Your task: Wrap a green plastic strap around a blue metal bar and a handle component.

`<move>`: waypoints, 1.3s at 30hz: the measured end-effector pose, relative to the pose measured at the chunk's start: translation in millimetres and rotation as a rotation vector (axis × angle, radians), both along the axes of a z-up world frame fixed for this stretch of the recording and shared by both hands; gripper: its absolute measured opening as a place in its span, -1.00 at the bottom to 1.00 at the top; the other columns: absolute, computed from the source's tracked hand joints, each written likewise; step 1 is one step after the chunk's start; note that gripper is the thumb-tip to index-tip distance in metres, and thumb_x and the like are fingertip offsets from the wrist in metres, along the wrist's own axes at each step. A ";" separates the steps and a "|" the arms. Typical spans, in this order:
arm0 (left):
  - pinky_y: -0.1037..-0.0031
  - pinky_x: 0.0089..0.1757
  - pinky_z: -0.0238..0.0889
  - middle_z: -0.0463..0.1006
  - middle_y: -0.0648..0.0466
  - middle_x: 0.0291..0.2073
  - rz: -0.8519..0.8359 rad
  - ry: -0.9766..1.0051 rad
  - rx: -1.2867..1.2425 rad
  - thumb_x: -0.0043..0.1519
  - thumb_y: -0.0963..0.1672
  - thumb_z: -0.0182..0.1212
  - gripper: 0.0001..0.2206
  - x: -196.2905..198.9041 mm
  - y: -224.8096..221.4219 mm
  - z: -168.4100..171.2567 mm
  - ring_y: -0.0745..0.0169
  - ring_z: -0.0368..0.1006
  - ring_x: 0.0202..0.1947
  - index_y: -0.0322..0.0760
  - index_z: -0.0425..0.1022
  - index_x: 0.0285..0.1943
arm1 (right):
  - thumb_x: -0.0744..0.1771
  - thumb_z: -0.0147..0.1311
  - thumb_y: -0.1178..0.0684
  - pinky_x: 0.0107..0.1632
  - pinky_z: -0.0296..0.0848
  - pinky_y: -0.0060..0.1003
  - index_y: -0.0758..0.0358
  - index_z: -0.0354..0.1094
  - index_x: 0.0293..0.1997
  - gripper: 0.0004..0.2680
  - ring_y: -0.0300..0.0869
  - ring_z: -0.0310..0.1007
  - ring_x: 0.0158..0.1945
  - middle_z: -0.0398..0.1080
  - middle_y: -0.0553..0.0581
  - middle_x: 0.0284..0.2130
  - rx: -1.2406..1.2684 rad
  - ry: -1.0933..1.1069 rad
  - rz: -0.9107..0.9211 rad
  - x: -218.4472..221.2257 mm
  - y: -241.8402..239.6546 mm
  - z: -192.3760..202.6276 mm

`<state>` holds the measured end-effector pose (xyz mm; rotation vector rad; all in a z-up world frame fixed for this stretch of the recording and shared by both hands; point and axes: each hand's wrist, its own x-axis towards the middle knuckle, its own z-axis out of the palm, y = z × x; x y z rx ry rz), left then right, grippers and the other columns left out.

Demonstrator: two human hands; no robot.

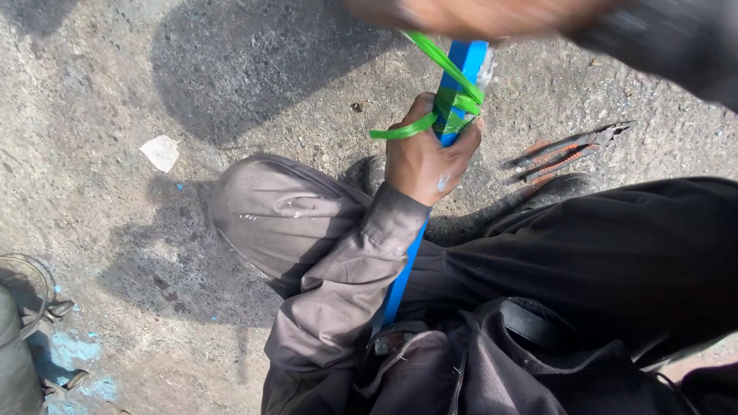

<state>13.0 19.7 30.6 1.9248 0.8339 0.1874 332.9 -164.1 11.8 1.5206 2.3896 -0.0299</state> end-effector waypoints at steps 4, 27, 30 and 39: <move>0.32 -0.39 0.51 0.59 -0.05 -0.45 0.044 0.000 0.101 0.21 -0.09 0.35 -0.67 -3.9 -1.9 -4.7 0.08 0.61 -0.50 -0.39 0.36 -0.02 | 0.29 0.24 -0.07 -0.08 0.56 -0.12 -0.13 0.56 -0.04 -0.82 -0.16 0.52 -0.08 0.51 -0.06 -0.16 -0.094 -0.142 0.123 -77.0 152.7 7.4; 0.49 -0.07 0.52 0.64 0.03 -0.14 -0.006 -0.344 -0.351 0.23 -0.16 0.43 -0.63 -3.2 20.2 -10.1 0.36 0.59 -0.16 -0.40 0.46 0.16 | 0.26 0.23 -0.13 0.23 0.42 -0.12 0.14 0.39 0.22 -0.59 -0.08 0.42 0.19 0.48 0.08 -0.02 -0.038 0.480 0.208 -123.0 215.2 69.0; 0.54 -0.25 0.48 0.67 0.06 -0.29 0.010 -0.110 -0.391 0.18 -0.19 0.45 -0.68 -0.2 22.8 -8.4 0.44 0.56 -0.33 -0.40 0.49 0.07 | 0.30 0.18 -0.03 -0.03 0.51 -0.21 0.13 0.47 0.06 -0.75 -0.16 0.53 -0.15 0.50 0.09 -0.22 -0.109 0.806 -0.231 -80.3 106.8 32.1; 0.49 -0.18 0.51 0.65 0.05 -0.21 0.008 -0.269 -0.618 0.20 -0.24 0.42 -0.72 0.9 23.9 -13.0 0.40 0.57 -0.24 -0.42 0.49 0.06 | 0.22 0.27 -0.19 0.27 0.32 0.12 0.33 0.38 0.22 -0.48 0.24 0.40 0.18 0.49 0.28 0.01 0.213 1.034 -0.399 -125.3 50.9 -109.0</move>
